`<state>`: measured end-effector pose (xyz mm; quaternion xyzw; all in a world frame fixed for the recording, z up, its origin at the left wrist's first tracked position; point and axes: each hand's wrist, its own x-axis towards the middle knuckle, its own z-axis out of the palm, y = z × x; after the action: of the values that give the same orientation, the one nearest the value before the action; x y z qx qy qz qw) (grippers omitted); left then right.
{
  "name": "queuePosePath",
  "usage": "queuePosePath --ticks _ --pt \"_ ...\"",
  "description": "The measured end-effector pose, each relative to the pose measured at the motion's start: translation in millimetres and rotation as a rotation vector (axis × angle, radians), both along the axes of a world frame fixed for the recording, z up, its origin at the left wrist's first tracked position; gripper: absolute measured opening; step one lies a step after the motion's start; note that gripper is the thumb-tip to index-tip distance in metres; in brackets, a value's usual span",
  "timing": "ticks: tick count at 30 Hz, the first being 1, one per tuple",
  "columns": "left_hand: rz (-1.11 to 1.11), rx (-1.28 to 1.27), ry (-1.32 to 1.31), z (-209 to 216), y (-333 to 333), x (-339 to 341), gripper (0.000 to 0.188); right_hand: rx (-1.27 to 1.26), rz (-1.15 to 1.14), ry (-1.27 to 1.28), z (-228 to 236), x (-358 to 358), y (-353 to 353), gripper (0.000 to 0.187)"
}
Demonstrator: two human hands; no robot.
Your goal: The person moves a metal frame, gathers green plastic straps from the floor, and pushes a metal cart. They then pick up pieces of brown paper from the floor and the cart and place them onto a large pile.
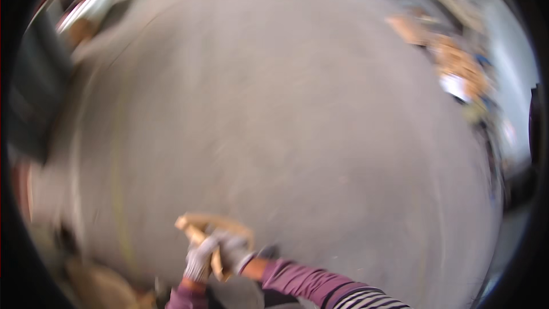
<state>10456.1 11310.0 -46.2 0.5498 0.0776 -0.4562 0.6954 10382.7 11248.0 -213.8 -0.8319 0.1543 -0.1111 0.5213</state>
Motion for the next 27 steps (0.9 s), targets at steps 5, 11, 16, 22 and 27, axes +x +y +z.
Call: queuePosePath --ticks 5,11,16,22,27 --pt "-0.057 -0.001 0.079 4.4 -125.5 -40.8 0.037 -0.968 0.063 0.282 273.0 -76.2 -147.8 0.018" --pt "-0.362 -0.284 -0.234 80.3 -362.5 -102.9 0.031 -1.384 -0.254 0.091 280.6 -163.3 -343.7 0.015" --pt "-0.485 -0.401 -0.408 122.7 -564.4 -130.4 0.031 -0.865 -0.585 0.369 358.7 -201.9 -492.3 0.012" --pt "-0.688 -0.499 -0.175 126.9 -799.4 -295.5 0.033 -0.609 -1.086 0.117 368.2 -342.2 -686.3 0.025" --pt "-0.730 -0.588 -0.102 144.2 -962.3 -400.3 0.030 -0.493 -1.035 0.305 367.3 -449.4 -803.1 0.038"
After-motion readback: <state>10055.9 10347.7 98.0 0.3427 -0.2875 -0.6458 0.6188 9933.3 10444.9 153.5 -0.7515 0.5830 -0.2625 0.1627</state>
